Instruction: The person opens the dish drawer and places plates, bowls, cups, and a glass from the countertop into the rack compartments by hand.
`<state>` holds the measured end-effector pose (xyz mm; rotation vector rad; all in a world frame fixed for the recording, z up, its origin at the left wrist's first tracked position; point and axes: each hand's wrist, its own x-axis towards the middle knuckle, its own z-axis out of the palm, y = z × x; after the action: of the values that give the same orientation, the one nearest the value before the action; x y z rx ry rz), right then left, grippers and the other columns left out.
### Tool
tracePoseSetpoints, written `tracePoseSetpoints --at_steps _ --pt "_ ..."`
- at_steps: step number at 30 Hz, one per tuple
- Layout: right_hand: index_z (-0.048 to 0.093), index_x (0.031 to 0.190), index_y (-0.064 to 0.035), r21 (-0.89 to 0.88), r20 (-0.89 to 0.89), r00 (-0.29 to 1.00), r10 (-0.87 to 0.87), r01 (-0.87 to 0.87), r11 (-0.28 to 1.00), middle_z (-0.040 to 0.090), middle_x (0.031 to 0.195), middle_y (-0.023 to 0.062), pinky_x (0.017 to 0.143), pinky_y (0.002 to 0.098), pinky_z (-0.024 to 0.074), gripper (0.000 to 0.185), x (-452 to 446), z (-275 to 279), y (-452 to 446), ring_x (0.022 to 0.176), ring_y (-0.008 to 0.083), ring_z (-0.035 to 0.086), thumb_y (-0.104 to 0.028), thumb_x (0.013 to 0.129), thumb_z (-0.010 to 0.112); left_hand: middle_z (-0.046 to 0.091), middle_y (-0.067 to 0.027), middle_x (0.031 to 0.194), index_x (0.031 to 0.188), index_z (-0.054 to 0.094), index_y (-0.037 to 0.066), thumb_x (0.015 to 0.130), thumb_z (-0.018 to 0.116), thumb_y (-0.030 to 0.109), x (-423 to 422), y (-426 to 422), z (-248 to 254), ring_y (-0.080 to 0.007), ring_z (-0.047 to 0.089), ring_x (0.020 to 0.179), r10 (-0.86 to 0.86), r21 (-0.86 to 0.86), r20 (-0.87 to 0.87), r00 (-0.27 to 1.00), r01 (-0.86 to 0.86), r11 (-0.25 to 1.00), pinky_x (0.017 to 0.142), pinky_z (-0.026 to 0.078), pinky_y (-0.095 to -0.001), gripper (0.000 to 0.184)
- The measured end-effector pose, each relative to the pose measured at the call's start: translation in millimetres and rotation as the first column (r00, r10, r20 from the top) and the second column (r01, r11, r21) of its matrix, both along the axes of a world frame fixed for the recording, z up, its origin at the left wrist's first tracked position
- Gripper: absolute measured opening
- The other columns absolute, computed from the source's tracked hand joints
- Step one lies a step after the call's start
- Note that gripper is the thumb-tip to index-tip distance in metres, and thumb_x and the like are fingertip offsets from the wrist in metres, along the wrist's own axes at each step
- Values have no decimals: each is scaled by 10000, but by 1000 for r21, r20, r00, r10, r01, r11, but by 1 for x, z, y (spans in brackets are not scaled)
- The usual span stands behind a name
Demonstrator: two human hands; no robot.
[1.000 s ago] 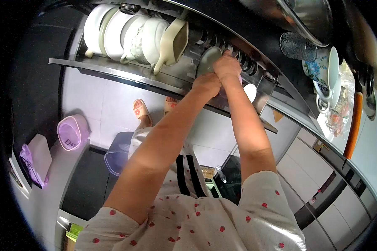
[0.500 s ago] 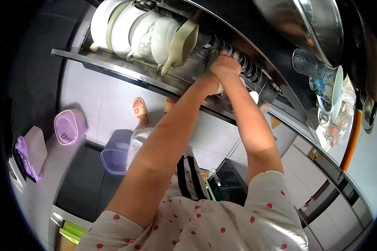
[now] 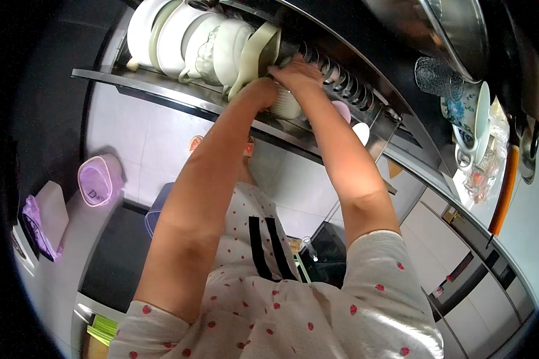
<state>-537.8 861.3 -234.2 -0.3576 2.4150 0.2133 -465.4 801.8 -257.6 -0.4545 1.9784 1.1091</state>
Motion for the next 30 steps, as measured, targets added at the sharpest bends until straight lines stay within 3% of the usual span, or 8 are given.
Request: tracePoseSetpoints --at_steps 3,5,11,15,17,19,23,30 --pt "323 1274 -56 -4 -26 999 -35 35 999 447 1221 216 939 364 344 813 3 0 3 1150 334 421 -558 666 523 586 -158 1036 953 630 39 774 455 101 -2 5 -15 -296 556 984 -308 -192 -143 941 279 941 845 439 -388 258" --pt "302 1292 -60 -81 -27 997 -67 64 995 440 1227 220 941 360 344 813 -1 -6 22 1150 334 420 -539 670 518 590 -150 1030 943 634 42 777 453 101 -2 7 -5 -288 554 989 -327 -196 -182 927 292 936 838 444 -374 252" --pt "260 1326 -67 -207 -31 987 -157 147 967 449 1226 210 945 338 343 784 -8 -12 66 1139 336 430 -454 687 497 600 -155 996 900 635 21 764 461 122 8 -8 -27 -296 569 945 -104 -259 -326 940 17 966 798 455 -368 243" --pt "301 1309 -65 -267 37 972 -232 233 935 480 1204 190 938 312 346 730 -11 -4 78 1139 308 441 -356 681 535 602 -162 978 899 630 9 763 448 122 7 -19 -11 -302 572 926 -292 -223 -267 919 236 946 787 454 -374 254" --pt "309 1304 -60 -339 55 962 -268 271 901 478 1207 189 935 309 347 720 -16 -14 99 1143 299 439 -309 673 552 623 -140 872 1031 582 65 691 599 176 12 -13 6 -262 604 810 77 70 -207 975 -64 995 725 472 -347 358" --pt "316 1300 -51 -447 85 934 -347 347 824 504 1178 185 913 294 354 705 -18 -34 118 1121 283 465 -190 659 577 606 -142 934 1054 567 61 689 619 216 13 -6 7 -254 589 853 32 96 -236 971 -9 995 748 462 -339 400" --pt "365 1250 -29 -587 214 878 -428 465 662 560 1070 181 862 272 373 639 -19 -56 138 1015 265 526 -162 657 562 540 -155 1106 1137 514 88 677 660 297 14 3 -4 -247 535 993 -104 113 -282 954 140 984 823 429 -320 525" --pt "373 1245 10 -679 134 843 -521 461 572 532 1112 215 873 289 378 669 -4 -40 109 1048 289 513 -242 660 577 531 -144 1132 1178 478 76 670 654 357 20 0 22 -274 512 1044 -125 119 -279 952 163 979 867 409 -351 607"
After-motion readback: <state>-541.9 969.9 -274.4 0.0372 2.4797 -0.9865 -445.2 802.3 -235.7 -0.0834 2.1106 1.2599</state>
